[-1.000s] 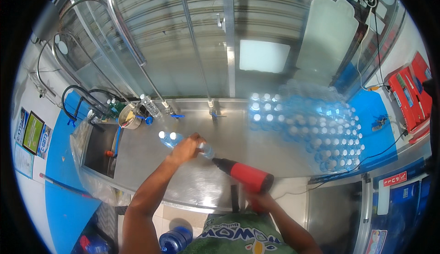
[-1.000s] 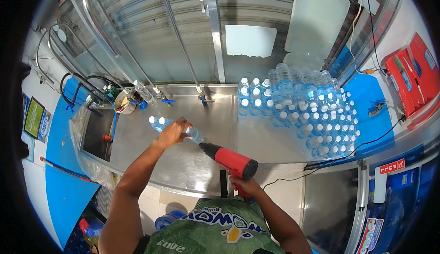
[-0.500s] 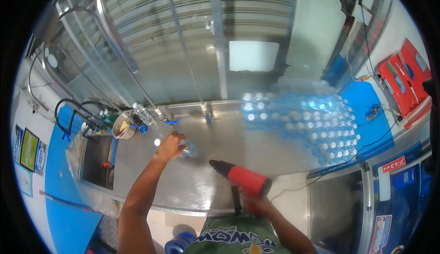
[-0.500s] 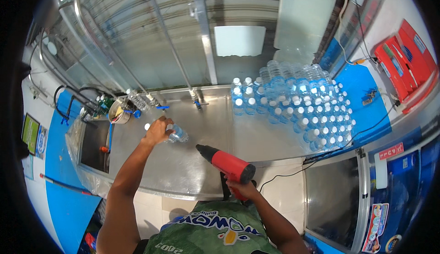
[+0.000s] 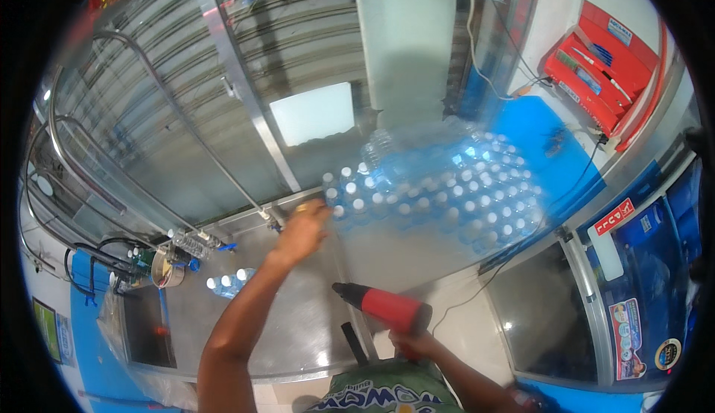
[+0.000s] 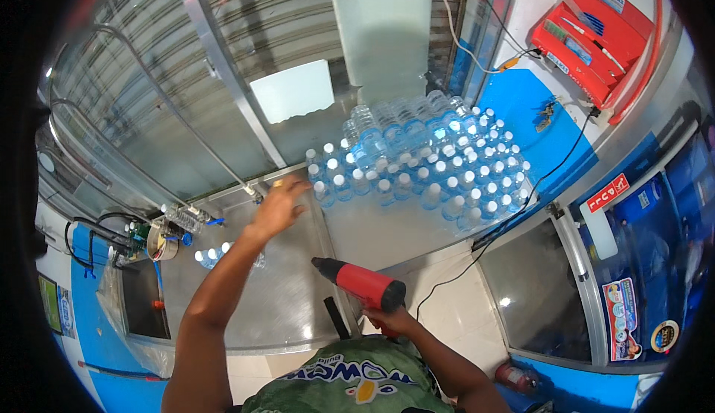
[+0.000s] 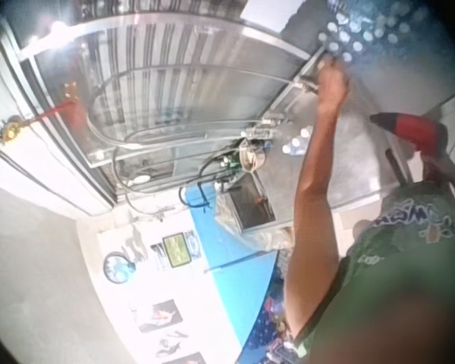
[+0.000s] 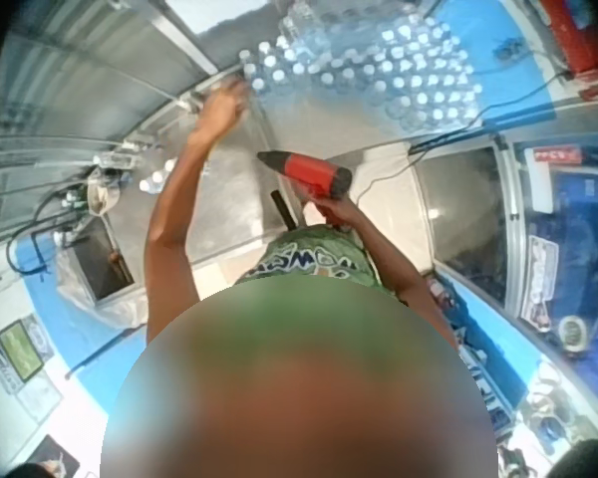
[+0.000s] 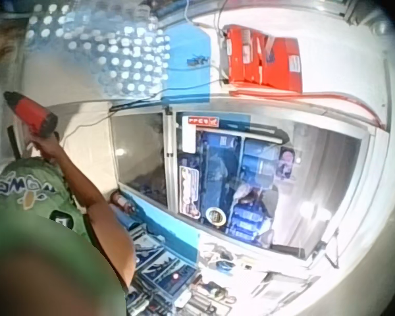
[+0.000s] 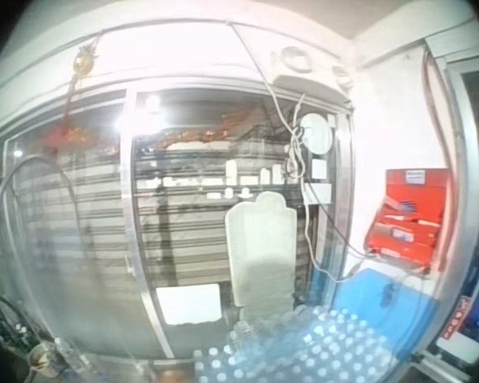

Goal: The person ties a red-and-white striped plastic bag and places it on the floor. Then the person uses a red heat gun to shrink-wrap a tray of small water bottles on a stainless steel counter, moving the gun over the bottles to seal the plastic.

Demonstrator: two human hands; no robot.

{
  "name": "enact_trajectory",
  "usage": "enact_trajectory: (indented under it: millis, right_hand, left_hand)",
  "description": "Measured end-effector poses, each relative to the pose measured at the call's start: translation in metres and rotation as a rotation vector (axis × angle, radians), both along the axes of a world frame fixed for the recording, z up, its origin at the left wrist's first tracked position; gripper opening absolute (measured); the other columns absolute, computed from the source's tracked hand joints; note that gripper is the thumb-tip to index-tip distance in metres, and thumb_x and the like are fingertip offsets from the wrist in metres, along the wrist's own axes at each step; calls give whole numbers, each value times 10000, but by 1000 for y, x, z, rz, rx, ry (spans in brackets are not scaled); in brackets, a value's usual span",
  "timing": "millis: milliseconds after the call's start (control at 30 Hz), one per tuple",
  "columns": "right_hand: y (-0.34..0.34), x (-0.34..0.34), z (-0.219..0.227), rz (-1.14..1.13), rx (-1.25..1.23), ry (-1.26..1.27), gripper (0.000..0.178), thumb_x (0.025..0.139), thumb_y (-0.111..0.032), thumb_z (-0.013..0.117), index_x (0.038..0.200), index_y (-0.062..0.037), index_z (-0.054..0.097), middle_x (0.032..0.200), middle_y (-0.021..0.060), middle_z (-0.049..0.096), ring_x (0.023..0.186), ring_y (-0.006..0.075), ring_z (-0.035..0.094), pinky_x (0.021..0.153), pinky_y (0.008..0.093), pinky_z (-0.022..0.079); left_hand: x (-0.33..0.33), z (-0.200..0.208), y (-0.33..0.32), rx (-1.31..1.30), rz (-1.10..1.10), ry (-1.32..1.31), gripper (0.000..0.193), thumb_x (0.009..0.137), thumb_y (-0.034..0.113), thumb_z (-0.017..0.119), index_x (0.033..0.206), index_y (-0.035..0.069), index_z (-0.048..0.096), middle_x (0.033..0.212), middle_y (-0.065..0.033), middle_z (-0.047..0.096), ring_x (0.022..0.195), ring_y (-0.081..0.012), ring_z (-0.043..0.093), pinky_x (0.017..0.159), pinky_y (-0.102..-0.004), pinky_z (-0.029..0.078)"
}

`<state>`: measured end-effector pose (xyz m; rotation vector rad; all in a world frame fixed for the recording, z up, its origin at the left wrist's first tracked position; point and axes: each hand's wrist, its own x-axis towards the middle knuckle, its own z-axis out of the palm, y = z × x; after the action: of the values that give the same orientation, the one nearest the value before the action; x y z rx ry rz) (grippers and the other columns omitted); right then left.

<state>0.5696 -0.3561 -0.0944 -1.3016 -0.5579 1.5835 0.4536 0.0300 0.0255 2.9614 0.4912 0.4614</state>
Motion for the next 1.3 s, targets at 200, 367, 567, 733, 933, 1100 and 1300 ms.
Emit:
enact_trajectory:
  millis: [200,367,567,733,933,1100,1300]
  right_hand:
    - [-32,33,13,-186,-39,8,330,961,-217,795,1232,-68,682,886,1,666,725,107,624,634,285,519]
    - [-57,50,24,-277,-75,3,317,1010,-206,745,1277,-66,643,848,9,632,718,118,617,653,307,516]
    - [-60,60,13,-299,-14,75,364,999,-196,755,1297,-39,617,876,11,636,722,125,624,652,311,523]
    - [-45,58,4,-276,18,66,417,950,-196,779,1307,-63,610,843,12,637,685,133,630,589,308,532]
    - [-38,39,3,-286,75,16,389,945,-169,759,1282,-49,607,870,24,635,705,139,636,596,302,533]
    - [-40,12,4,-319,97,21,376,978,-183,739,1289,-27,597,868,30,627,713,147,632,633,322,533]
    - [-48,-15,2,-315,51,-18,348,985,-200,750,1268,-39,629,880,23,636,725,146,636,650,329,534]
  left_hand:
    - [170,2,-27,304,-312,56,473,926,50,653,1397,100,647,1375,-150,581,1244,-331,619,1058,-439,535]
    - [210,-12,-17,288,-306,195,395,918,48,614,1308,74,676,1290,-130,610,1218,-307,635,1027,-416,558]
    - [213,-23,-5,422,-348,93,388,934,80,604,1317,99,668,1203,-105,611,1143,-283,648,1002,-406,528]
    - [202,-18,6,589,-345,77,463,942,107,604,1401,168,613,1215,-77,608,1088,-244,641,919,-392,476]
    - [175,-11,28,500,-172,-212,503,891,129,722,1381,169,616,1347,-109,563,1132,-297,640,949,-405,493]
    - [166,11,47,5,69,-722,452,923,54,726,1355,97,603,1316,-157,573,1088,-390,625,918,-449,528]
    - [77,48,56,-366,12,-745,396,945,34,726,1323,49,609,1246,-165,629,1056,-356,628,921,-443,527]
